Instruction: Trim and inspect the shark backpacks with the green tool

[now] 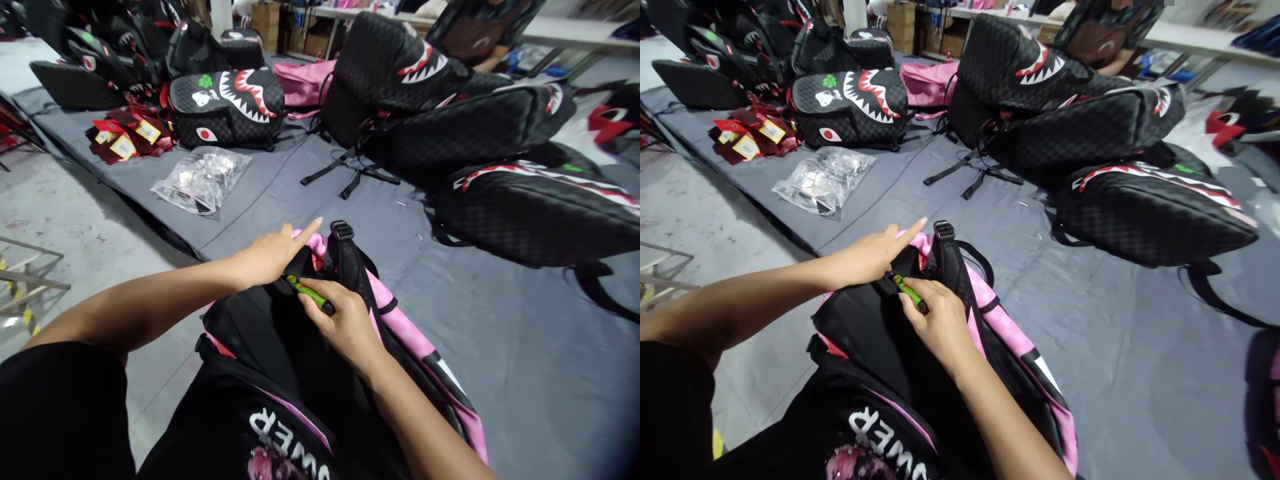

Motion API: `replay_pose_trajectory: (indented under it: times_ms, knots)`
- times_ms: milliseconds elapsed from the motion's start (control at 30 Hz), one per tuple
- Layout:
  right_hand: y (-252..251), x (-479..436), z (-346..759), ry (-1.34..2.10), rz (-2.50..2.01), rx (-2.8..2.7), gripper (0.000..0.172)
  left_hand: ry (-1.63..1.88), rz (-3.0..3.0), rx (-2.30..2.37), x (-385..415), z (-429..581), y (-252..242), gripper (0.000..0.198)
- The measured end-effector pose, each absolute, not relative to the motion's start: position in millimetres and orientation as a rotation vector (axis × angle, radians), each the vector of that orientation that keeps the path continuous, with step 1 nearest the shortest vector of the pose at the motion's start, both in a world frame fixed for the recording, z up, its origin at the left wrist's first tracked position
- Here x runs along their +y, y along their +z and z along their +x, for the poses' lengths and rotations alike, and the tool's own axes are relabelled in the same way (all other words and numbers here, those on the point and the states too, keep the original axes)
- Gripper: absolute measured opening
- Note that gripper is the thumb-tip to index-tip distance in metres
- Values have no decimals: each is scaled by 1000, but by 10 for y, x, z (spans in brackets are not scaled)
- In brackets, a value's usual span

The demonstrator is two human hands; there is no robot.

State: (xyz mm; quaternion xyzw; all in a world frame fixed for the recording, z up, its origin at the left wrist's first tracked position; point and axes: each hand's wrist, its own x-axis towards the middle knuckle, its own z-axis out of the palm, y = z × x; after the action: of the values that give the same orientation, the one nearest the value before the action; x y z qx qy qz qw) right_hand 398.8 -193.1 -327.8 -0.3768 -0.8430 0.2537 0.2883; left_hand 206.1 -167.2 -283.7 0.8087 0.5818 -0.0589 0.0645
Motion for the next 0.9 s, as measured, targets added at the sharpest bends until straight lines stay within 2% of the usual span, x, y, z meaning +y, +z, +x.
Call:
replay_pose_trajectory:
  times_ms: [233, 600, 900]
  knots:
    - [-3364, -1976, 3849, 635, -1116, -2152, 23, -212, 2412, 1730, -1619, 2079, -2814, 88]
    - [-3390, -1956, 3885, 855, -1117, -2085, 27, -208, 2380, 1736, -1581, 2081, -2836, 92]
    - [-3335, -1950, 3901, 752, -1136, -2179, 29, -216, 2372, 1729, -1565, 2096, -2842, 93]
